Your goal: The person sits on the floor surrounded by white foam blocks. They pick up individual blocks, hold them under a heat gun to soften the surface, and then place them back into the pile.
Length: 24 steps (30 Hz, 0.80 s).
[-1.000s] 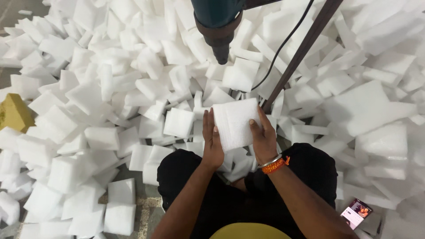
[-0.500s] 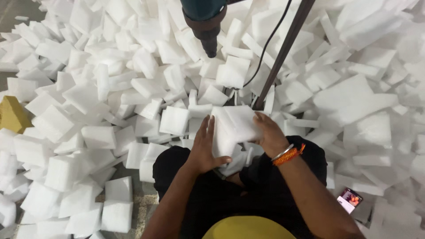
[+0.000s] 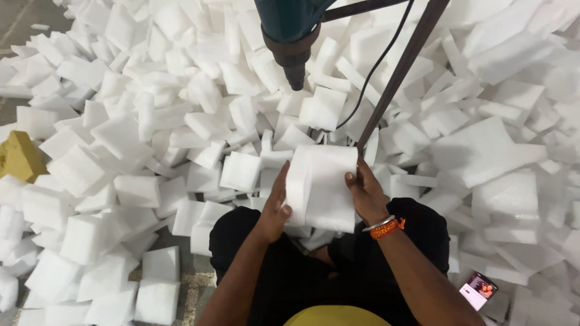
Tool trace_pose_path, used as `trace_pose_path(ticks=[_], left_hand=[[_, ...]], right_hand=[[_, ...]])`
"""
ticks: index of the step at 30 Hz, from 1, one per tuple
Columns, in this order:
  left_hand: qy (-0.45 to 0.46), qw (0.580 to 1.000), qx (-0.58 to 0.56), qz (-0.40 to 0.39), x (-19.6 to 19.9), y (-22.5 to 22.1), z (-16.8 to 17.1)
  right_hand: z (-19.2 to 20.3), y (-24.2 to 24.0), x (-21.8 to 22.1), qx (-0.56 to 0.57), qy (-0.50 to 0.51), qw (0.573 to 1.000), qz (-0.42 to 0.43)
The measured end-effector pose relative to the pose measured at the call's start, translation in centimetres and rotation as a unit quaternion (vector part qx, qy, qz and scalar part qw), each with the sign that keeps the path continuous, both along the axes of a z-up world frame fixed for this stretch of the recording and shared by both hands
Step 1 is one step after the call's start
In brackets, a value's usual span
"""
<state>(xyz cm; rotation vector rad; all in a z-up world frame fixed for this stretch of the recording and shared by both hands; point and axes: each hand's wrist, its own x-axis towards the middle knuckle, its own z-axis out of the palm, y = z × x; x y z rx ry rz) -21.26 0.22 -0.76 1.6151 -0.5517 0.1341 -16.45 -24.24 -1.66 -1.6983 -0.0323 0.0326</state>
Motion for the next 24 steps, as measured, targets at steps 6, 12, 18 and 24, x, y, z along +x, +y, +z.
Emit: trace_pose_path(ticks=[6, 12, 18, 24], left_hand=[[0.14, 0.981, -0.048, 0.129, 3.6, -1.6, 0.9], [0.198, 0.954, -0.186, 0.128, 13.0, 0.2, 1.2], [0.226, 0.93, -0.27, 0.109, 22.9, 0.9, 3.2], [0.181, 0.934, -0.308, 0.027, 28.7, 0.8, 2.6]], right_hand=[[-1.4, 1.8, 3.7, 0.126, -0.063, 0.99, 0.011], [-0.3, 3.7, 12.9, 0.227, -0.112, 0.967, -0.005], [4.8, 4.5, 21.9, 0.272, 0.019, 0.961, -0.041], [11.2, 4.7, 25.3, 0.025, 0.145, 0.983, -0.108]])
